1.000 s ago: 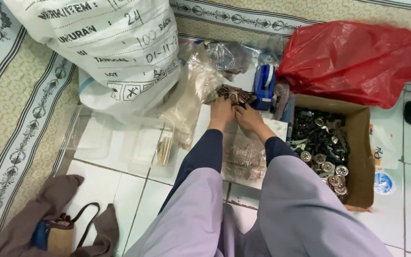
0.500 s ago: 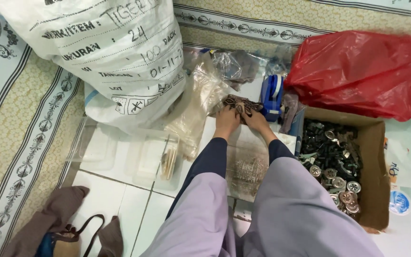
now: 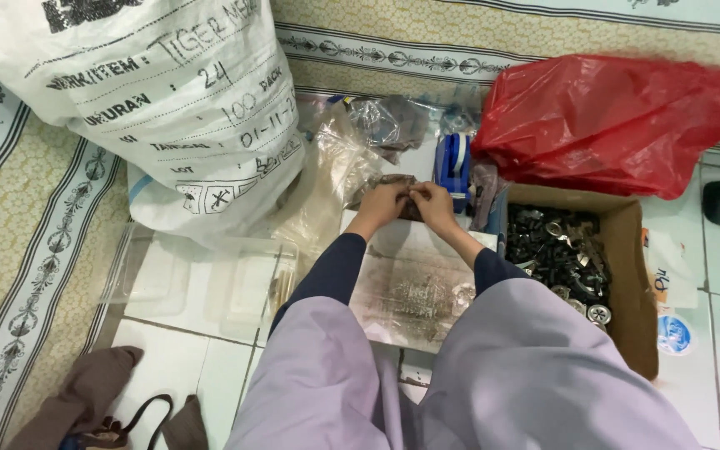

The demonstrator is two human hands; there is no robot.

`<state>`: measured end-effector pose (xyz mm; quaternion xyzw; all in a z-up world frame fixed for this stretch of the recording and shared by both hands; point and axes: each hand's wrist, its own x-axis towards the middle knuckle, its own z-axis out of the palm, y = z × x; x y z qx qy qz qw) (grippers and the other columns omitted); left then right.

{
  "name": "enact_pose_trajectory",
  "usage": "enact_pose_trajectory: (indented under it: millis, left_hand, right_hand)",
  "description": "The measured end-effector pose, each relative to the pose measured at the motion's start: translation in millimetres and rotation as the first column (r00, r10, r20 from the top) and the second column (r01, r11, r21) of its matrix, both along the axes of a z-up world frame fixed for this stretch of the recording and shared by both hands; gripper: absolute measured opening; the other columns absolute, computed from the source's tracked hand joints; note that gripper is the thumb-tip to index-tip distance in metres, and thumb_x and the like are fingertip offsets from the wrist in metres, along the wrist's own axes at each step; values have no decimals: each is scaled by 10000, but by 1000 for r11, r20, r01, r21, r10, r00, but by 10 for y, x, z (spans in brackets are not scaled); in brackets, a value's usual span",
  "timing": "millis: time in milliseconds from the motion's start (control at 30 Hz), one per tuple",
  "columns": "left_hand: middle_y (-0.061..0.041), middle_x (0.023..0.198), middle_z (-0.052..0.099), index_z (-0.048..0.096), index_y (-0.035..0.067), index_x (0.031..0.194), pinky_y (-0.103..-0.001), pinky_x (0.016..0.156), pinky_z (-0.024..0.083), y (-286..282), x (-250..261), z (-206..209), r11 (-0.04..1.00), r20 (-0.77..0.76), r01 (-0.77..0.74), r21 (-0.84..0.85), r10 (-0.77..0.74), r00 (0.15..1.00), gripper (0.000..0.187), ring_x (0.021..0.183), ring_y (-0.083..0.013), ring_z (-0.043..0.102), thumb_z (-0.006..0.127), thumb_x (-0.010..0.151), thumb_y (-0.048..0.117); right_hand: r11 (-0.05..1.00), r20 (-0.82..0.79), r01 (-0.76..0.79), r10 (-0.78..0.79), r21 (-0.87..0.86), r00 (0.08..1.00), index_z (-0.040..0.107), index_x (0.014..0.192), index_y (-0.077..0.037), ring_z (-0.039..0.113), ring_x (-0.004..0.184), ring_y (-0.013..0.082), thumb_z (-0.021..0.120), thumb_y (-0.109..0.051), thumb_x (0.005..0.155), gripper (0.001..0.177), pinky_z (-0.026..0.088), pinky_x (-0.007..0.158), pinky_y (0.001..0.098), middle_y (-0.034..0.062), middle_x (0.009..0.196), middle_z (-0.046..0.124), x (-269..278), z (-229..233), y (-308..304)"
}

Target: Sorting small metal hardware components into plastic bags and stapling them shut for organization.

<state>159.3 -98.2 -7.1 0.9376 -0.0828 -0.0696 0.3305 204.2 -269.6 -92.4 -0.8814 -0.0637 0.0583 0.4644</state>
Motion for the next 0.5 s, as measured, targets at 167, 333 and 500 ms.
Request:
enact_pose_trajectory:
  millis: [167, 333, 500]
  left_hand:
    - [-109, 965, 773, 759, 119, 1035, -462, 858, 575, -155, 42, 158, 993, 56, 111, 31, -113, 992, 215, 971, -329, 738, 653, 943, 282]
    - [-147, 888, 769, 721, 80, 976, -518, 824, 549, -465, -168, 663, 984, 85, 175, 27, -177, 981, 343, 931, -393, 735, 627, 935, 407]
    - [-177, 675, 661, 630, 48, 768, -443, 696, 522, -573, -233, 710, 960, 62, 220, -173, -212, 975, 536, 721, -393, 674, 455, 1035, 479]
  right_hand:
    - [993, 11, -69, 70, -94, 997, 753, 1019, -37, 709, 842, 321, 653, -292, 1025, 274, 570, 686, 423, 178, 878, 734, -239, 592, -413]
    - [995, -14, -63, 62, -78, 998, 678, 791, -64, 602, 666, 193, 535, -409, 1097, 482, 493, 559, 342, 85, 677, 638, -276, 549, -939]
    - [945, -98, -95, 131, 314, 986, 694, 771, -64, 631, 668, 180, 601, -377, 1104, 466, 501, 682, 318, 94, 622, 646, -396, 528, -1248]
